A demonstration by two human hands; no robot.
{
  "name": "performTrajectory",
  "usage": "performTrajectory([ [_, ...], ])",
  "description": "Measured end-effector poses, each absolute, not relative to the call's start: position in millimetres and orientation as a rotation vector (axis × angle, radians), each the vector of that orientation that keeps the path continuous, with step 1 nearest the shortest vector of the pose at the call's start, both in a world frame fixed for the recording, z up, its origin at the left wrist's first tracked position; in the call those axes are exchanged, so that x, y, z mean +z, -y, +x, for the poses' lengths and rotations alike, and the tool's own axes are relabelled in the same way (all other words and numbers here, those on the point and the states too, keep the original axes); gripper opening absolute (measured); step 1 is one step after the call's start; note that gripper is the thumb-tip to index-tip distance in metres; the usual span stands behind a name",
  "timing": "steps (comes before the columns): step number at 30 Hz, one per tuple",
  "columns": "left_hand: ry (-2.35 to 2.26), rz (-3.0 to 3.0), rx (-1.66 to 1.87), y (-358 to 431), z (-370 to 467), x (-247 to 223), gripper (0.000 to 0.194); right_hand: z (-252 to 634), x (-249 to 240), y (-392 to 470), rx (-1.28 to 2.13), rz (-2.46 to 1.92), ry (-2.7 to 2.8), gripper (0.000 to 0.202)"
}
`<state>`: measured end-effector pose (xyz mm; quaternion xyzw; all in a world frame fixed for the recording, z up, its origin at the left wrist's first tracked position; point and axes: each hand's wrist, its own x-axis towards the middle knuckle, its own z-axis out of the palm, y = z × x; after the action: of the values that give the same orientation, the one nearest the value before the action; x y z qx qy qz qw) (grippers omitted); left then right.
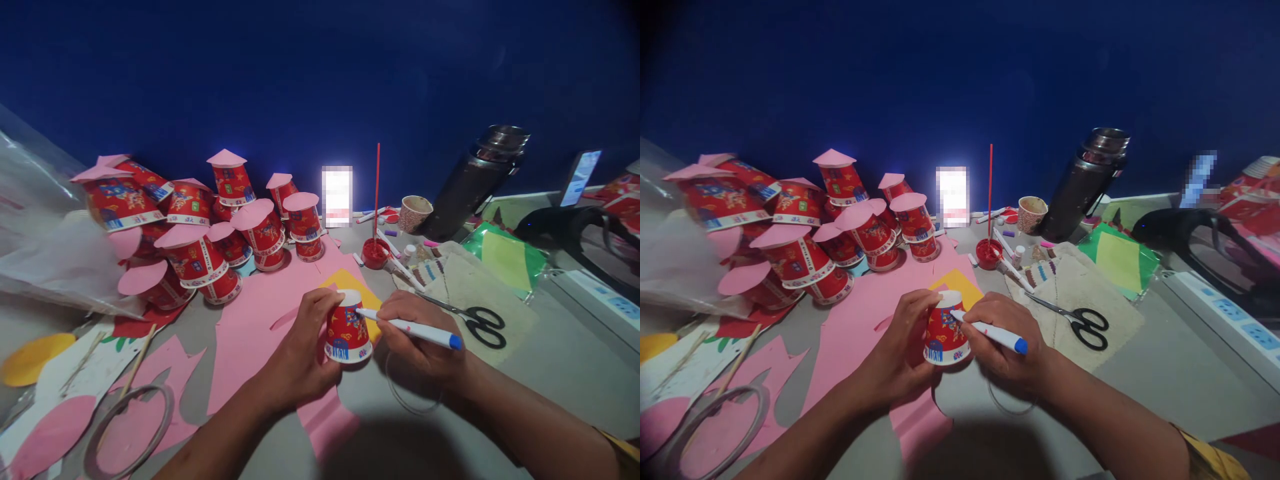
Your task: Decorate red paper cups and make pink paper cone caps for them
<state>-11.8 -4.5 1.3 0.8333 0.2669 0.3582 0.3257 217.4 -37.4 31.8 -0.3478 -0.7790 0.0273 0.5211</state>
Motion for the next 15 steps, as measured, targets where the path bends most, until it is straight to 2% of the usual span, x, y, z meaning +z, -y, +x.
performTrajectory([
  [15, -0.684, 2.168, 0.937, 5.9, -12.5, -3.1, 0.083, 217.2, 34.5, 36.9, 0.040, -0.855, 1.938, 0.014],
])
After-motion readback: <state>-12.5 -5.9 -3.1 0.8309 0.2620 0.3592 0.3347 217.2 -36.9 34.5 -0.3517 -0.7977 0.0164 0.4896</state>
